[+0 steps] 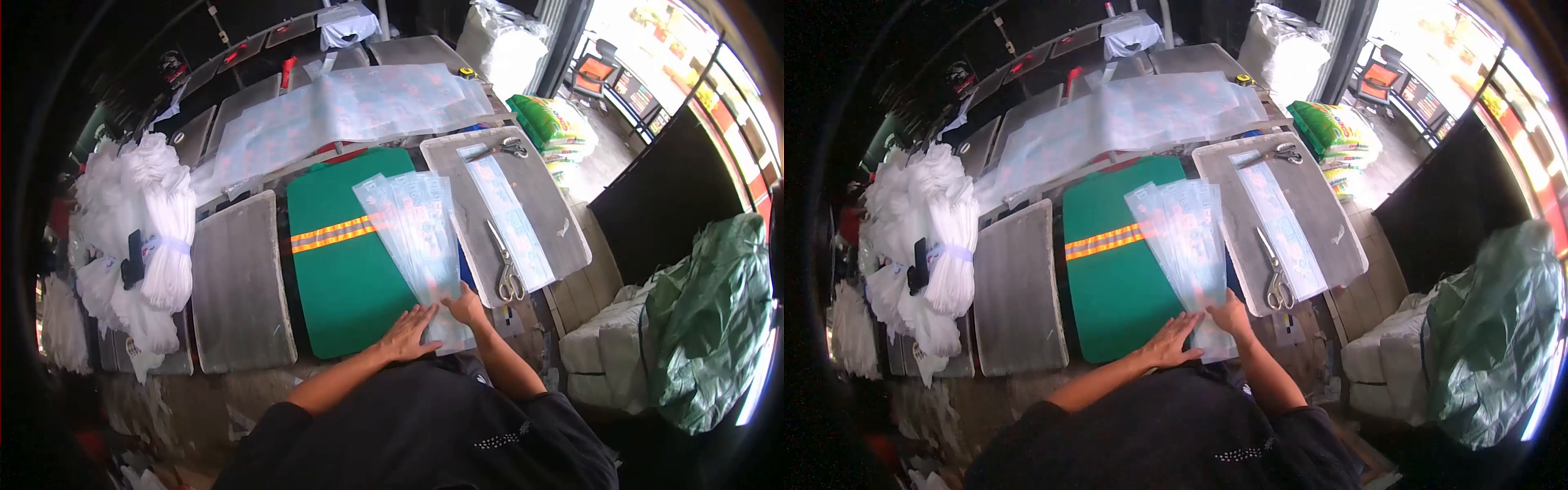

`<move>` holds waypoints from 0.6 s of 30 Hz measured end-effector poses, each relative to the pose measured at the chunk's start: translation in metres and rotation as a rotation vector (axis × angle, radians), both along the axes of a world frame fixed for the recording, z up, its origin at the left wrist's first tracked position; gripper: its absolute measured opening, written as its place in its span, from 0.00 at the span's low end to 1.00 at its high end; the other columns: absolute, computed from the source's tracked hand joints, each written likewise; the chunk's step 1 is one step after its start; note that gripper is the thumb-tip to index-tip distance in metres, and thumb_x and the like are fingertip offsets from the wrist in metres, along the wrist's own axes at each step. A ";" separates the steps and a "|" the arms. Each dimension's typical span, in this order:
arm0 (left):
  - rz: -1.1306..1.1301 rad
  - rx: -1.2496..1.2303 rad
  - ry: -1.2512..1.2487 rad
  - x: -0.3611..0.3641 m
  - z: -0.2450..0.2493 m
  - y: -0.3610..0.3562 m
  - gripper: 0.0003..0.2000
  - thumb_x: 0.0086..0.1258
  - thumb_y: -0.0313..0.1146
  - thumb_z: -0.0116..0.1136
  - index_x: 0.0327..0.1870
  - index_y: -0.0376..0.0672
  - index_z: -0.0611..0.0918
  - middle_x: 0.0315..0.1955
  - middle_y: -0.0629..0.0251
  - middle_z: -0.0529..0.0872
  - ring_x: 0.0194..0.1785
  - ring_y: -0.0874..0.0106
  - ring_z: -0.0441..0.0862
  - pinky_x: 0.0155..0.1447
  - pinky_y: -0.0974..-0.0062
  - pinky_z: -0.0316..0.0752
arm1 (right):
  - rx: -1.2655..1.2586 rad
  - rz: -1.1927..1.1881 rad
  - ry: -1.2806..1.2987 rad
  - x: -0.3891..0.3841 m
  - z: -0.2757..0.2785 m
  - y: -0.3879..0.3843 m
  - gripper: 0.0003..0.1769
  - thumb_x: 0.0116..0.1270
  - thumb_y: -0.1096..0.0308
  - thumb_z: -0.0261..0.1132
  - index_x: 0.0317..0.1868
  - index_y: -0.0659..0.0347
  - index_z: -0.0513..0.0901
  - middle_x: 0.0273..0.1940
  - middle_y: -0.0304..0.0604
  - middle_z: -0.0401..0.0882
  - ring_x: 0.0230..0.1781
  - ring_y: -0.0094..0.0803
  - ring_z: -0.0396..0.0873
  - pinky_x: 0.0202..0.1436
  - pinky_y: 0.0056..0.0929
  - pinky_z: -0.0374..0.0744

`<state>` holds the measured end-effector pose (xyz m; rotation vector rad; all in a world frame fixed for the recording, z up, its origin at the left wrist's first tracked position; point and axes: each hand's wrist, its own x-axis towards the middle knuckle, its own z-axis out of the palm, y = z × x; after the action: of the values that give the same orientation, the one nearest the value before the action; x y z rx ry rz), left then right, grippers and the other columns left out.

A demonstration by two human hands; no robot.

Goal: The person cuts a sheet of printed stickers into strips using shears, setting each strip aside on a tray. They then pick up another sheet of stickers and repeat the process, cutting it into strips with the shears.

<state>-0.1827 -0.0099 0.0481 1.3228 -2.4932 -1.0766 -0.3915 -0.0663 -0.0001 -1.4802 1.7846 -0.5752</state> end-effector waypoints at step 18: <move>0.837 0.861 1.539 -0.005 -0.016 -0.075 0.34 0.76 0.59 0.44 0.74 0.43 0.64 0.69 0.51 0.71 0.73 0.55 0.65 0.76 0.49 0.55 | 0.260 0.706 0.121 -0.029 0.198 -0.001 0.43 0.66 0.49 0.66 0.71 0.69 0.63 0.50 0.69 0.80 0.55 0.58 0.79 0.56 0.45 0.76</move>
<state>-0.1880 -0.0845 0.0318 0.7787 -0.3260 -1.8182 -0.4210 -0.0673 0.1977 -1.8315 1.2276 0.1013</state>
